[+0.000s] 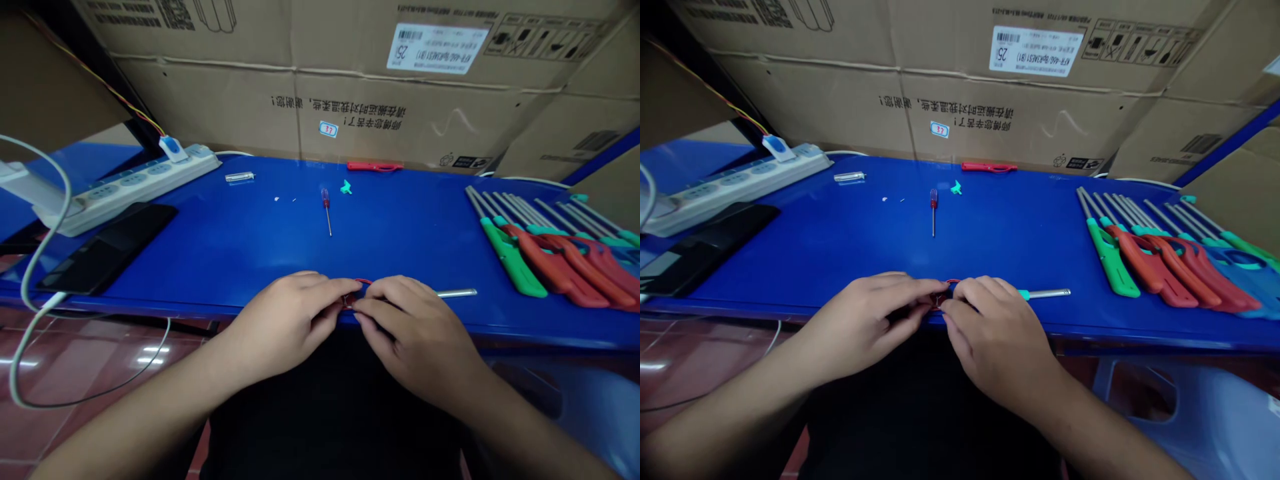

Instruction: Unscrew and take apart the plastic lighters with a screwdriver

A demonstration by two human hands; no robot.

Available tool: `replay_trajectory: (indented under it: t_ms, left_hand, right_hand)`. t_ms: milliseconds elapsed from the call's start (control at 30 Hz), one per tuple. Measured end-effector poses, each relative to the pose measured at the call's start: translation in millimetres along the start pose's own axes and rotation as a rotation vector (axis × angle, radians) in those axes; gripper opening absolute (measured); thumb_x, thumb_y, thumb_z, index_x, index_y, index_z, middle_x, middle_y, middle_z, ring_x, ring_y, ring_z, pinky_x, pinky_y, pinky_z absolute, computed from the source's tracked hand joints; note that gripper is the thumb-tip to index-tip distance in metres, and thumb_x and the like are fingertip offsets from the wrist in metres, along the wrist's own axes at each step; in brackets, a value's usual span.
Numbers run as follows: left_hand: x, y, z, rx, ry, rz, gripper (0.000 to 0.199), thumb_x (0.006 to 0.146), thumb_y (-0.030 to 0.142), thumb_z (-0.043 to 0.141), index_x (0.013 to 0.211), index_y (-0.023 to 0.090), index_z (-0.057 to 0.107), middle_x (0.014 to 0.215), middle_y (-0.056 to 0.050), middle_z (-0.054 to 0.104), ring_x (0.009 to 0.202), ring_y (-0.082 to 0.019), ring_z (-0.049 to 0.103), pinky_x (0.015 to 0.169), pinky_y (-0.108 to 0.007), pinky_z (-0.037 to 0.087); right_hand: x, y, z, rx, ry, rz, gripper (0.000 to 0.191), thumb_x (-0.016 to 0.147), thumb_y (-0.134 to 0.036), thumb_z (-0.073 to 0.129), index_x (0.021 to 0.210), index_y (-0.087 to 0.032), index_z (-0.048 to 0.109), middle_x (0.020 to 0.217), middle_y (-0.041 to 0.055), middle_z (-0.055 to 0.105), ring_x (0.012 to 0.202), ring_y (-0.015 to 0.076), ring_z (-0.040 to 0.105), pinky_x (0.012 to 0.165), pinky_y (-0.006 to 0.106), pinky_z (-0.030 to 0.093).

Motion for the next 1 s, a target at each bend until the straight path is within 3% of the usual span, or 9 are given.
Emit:
replay_trajectory:
  t_ms: [233,500,733,1000]
  left_hand:
    - [0,-2,0.7,-0.022,0.006,0.008,0.037,0.093,0.013,0.058,0.129,0.018,0.063,0.107,-0.002,0.075,0.091,-0.013,0.069,0.085,-0.026,0.057]
    - [-1,-1,-1.6,-0.057,-0.002,0.007,0.038,0.093,0.013,0.056,0.129,0.019,0.062,0.103,-0.003,0.073,0.09,-0.014,0.066,0.082,-0.028,0.056]
    - [-17,-10,-13.8,0.008,0.124,-0.052,0.031,0.09,0.017,0.062,0.12,0.023,0.066,0.106,-0.003,0.068,0.098,-0.017,0.06,0.088,-0.033,0.05]
    - [-13,-14,-10.2,-0.004,0.046,-0.1,0.023,0.093,0.027,0.064,0.115,0.023,0.068,0.106,-0.003,0.068,0.099,-0.018,0.061,0.089,-0.034,0.05]
  right_hand:
    - [10,2,1,0.025,-0.099,0.041,0.016,0.095,-0.018,0.053,0.094,-0.018,0.07,0.091,0.0056,0.063,0.085,0.0207,0.057,0.077,0.038,0.045]
    - [9,1,0,-0.023,-0.091,0.0,0.019,0.096,-0.018,0.051,0.096,-0.018,0.07,0.09,0.0057,0.063,0.084,0.0208,0.057,0.075,0.037,0.043]
    - [6,4,4,0.038,-0.051,0.01,0.018,0.097,-0.02,0.052,0.096,-0.019,0.07,0.087,0.0033,0.062,0.081,0.0186,0.055,0.075,0.036,0.042]
    - [4,8,6,0.139,0.017,0.021,0.017,0.095,-0.019,0.056,0.093,-0.019,0.073,0.086,0.0037,0.065,0.081,0.0176,0.056,0.074,0.035,0.043]
Point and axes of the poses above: each hand's wrist, its own x-axis towards the middle knuckle, its own z-axis out of the palm, y = z × x, the point moved 2 cm from there along x, towards the middle knuckle
